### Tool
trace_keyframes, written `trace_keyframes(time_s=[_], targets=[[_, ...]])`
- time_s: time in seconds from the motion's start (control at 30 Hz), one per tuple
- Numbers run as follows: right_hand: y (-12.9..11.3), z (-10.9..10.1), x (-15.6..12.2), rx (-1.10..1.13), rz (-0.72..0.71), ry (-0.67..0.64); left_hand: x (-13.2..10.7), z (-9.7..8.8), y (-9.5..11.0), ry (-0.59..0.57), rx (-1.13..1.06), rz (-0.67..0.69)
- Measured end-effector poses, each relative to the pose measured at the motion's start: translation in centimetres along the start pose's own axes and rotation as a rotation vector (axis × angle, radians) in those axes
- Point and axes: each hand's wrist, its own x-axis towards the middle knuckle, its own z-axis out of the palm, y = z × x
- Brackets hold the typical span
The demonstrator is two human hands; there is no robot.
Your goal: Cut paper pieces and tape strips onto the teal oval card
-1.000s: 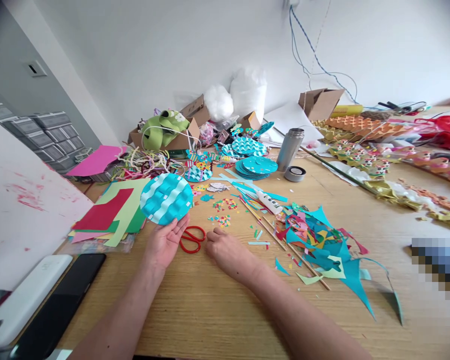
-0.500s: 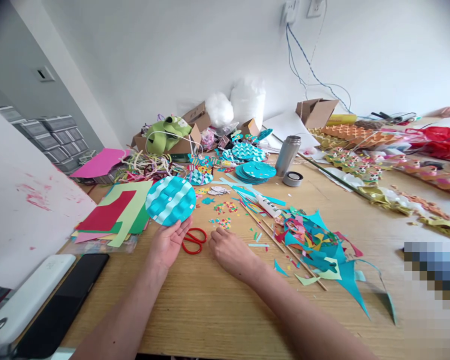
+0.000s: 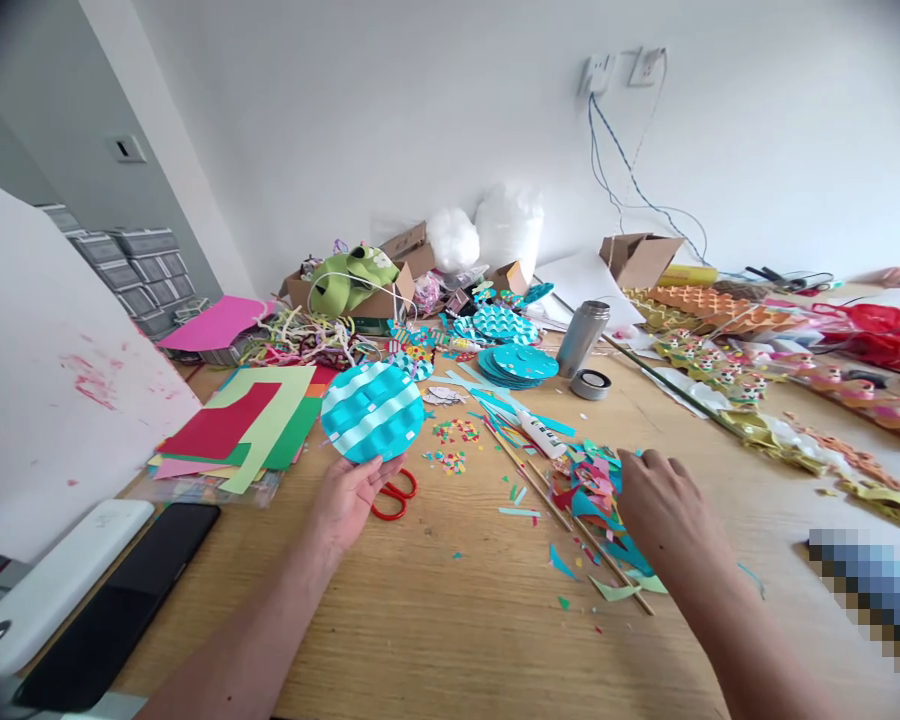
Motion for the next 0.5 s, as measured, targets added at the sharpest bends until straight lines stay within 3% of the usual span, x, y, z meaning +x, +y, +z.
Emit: trace_keyframes(time_s=[0.13,0.23,0.4,0.5], targets=[[-2.7,-1.9,1.5,0.18,0.05,0.103,0.0,0.1,-0.1,0.018,0.013,0.006],[-5.7,-2.9,2.9,0.505,0.131,0.091,-0.1,0.3,0.1,0.013,0.016,0.005],[-9.2,-2.9,4.3,1.273,-0.009,-0.092,-0.1,0.3,0.4,0.02,0.039,-0.022],[-10.0,-2.6,4.2,1.512,0.019,-0.179,-0.1,0.2,0.4,-0.007,0.047,-0.043]])
